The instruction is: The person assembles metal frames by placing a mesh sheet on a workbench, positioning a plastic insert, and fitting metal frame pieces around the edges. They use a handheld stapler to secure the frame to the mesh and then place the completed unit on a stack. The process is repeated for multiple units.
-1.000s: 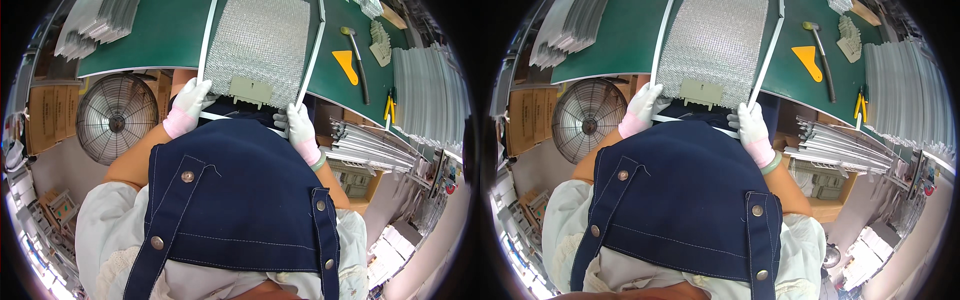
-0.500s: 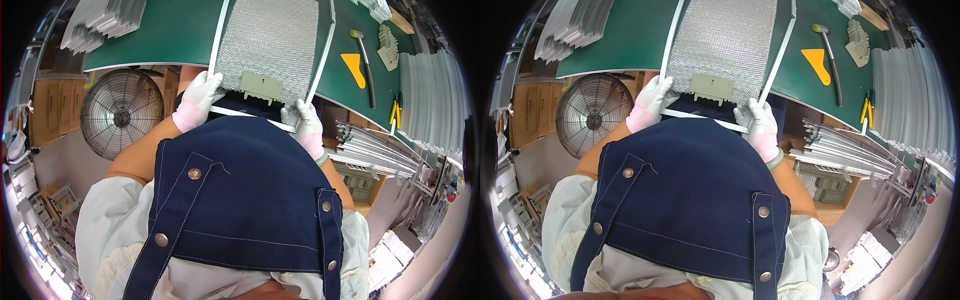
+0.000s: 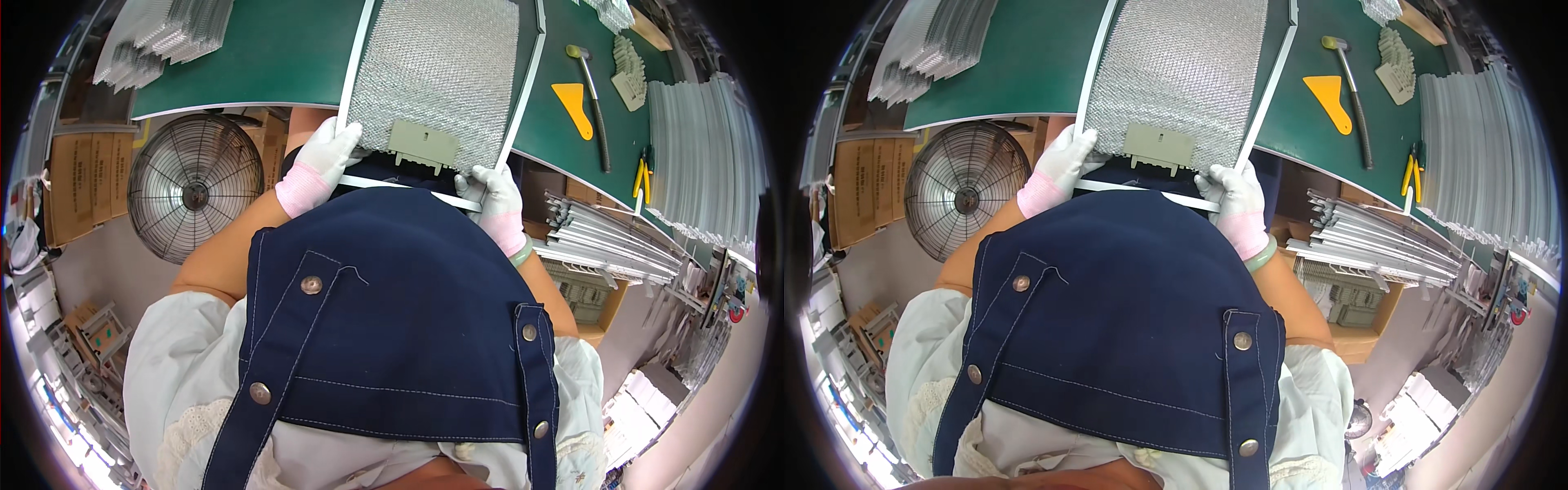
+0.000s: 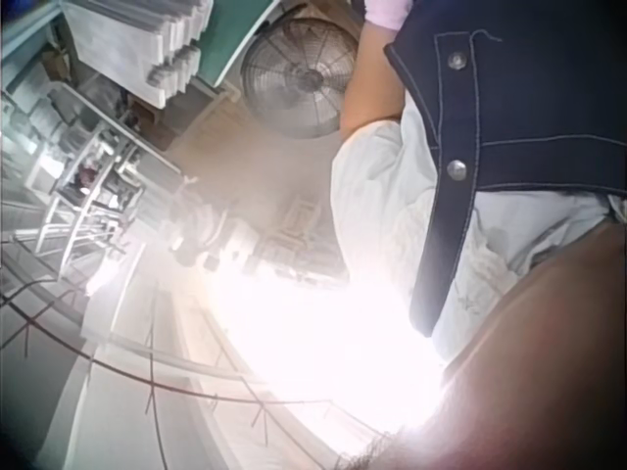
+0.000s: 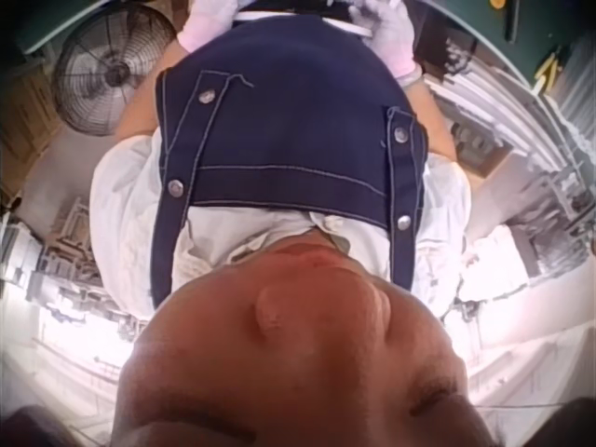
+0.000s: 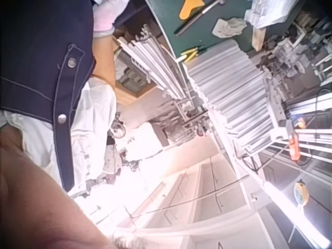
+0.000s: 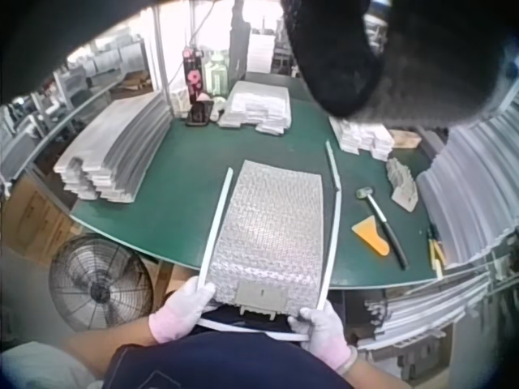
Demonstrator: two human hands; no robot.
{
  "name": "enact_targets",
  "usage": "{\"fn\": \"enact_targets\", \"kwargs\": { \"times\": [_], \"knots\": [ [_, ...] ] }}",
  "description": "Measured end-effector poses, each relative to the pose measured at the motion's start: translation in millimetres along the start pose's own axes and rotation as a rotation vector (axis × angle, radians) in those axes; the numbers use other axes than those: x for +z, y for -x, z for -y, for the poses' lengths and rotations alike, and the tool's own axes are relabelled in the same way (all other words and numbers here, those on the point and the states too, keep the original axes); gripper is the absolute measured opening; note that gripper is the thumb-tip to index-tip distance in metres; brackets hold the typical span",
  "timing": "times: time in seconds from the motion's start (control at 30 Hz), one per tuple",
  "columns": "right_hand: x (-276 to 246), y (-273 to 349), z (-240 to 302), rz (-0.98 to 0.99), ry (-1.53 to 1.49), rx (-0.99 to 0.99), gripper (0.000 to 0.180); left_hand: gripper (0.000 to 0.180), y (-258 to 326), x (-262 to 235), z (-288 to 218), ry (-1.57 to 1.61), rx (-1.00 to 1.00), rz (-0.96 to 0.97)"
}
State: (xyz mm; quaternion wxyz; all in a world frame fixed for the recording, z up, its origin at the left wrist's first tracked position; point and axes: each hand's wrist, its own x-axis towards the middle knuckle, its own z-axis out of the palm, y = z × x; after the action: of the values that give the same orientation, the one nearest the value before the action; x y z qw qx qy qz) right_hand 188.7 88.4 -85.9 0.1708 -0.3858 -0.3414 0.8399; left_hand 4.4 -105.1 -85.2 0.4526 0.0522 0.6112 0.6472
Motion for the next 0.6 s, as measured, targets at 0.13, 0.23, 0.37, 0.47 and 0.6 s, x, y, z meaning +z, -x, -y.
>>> {"fn": "enact_targets", "kwargs": {
  "times": [0.13, 0.23, 0.37, 0.47, 0.6],
  "knots": [
    [12.0, 4.5, 4.1, -0.041, -0.005, -0.038, 0.024, 0.043, 1.9, -0.6, -10.7, -0.029, -0.033, 0.099],
    [9.1, 0.1, 0.2, -0.035, 0.052, -0.105, 0.025, 0.041, -3.6, -0.3, 4.7, 0.291, 0.095, 0.189],
    [-7.1, -11.8, -1.8, -0.007, 0.060, -0.083, 0.025, 0.039, -2.8, 5.9, 10.5, 0.359, 0.078, 0.030],
    [9.2, -5.1, 2.6, -0.090, 0.003, -0.053, 0.025, 0.036, -3.7, 13.8, 3.0, 0.339, 0.039, -0.096],
    [6.6, -13.5, 7.2, -0.051, 0.101, -0.044, 0.022, 0.036, -10.0, 2.1, 3.8, 0.266, 0.027, -0.015]
  ]
}}
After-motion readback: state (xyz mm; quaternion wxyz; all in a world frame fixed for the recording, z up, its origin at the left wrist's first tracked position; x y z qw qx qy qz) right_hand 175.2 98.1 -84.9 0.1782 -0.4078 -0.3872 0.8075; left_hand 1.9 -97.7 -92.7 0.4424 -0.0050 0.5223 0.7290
